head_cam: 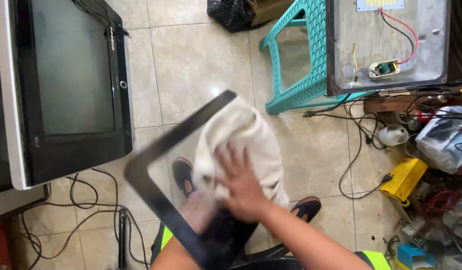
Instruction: Cleaning a glass cover and assembling a LED floodlight using a power drill on a repair bench.
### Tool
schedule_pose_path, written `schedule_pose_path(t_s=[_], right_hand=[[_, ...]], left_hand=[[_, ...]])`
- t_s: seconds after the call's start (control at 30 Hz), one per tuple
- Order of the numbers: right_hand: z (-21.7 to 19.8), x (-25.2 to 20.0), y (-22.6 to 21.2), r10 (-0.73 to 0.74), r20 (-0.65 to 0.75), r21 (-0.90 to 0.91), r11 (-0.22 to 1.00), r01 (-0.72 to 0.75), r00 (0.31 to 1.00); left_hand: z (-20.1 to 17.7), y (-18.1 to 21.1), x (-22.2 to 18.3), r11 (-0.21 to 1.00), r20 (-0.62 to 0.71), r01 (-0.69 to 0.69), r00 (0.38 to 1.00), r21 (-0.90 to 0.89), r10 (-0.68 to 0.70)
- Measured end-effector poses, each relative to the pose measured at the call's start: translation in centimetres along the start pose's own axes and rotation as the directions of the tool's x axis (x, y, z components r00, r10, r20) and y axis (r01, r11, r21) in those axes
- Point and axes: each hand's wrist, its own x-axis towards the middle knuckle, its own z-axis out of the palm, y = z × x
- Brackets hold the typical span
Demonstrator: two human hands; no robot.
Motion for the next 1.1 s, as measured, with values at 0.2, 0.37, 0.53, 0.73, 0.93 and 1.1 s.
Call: schedule_pose_path(t_s=[0.2, 0.37, 0.53, 0.73, 0.93, 1.1], right_hand=[[-4.4, 4.5, 1.2, 0.593, 0.077, -0.01, 0.805, -0.594, 0.802], [-4.3, 2.7, 2.7, 0.815, 0.181, -0.015, 0.563, -0.827, 0.551], [-5.9, 0.3, 3.3, 0.919, 0.199, -0.088, 0.363, -0.928, 0.34], [-5.4, -1.7, 3.8, 0.934, 0.117, 0.212, 0.308, -0.927, 0.337], [-6.4, -1.8, 4.6, 0.783, 0.529, 0.248, 0.226, -0.942, 0.327], [-6.8, -1.3, 5.0, 0.853, 0.423, 0.339, 0.166, -0.926, 0.307]], left_hand=[[-0.8, -0.5, -0.8, 0.998, 0.062, 0.009, 0.998, -0.061, -0.006], [-4.1, -2.8, -0.3, 0.99, 0.13, 0.084, 0.989, -0.109, -0.07], [-6.6, -1.5, 1.0, 0.968, 0.288, 0.25, 0.929, -0.025, -0.232], [-4.6, -1.7, -0.5, 0.969, 0.336, 0.241, 0.91, 0.052, -0.244], [-11.8, -1.9, 4.6, 0.989, 0.107, -0.031, 0.994, 0.148, 0.015], [-14.1, 1.8, 5.0, 0.978, 0.257, -0.009, 0.965, 0.207, -0.045]])
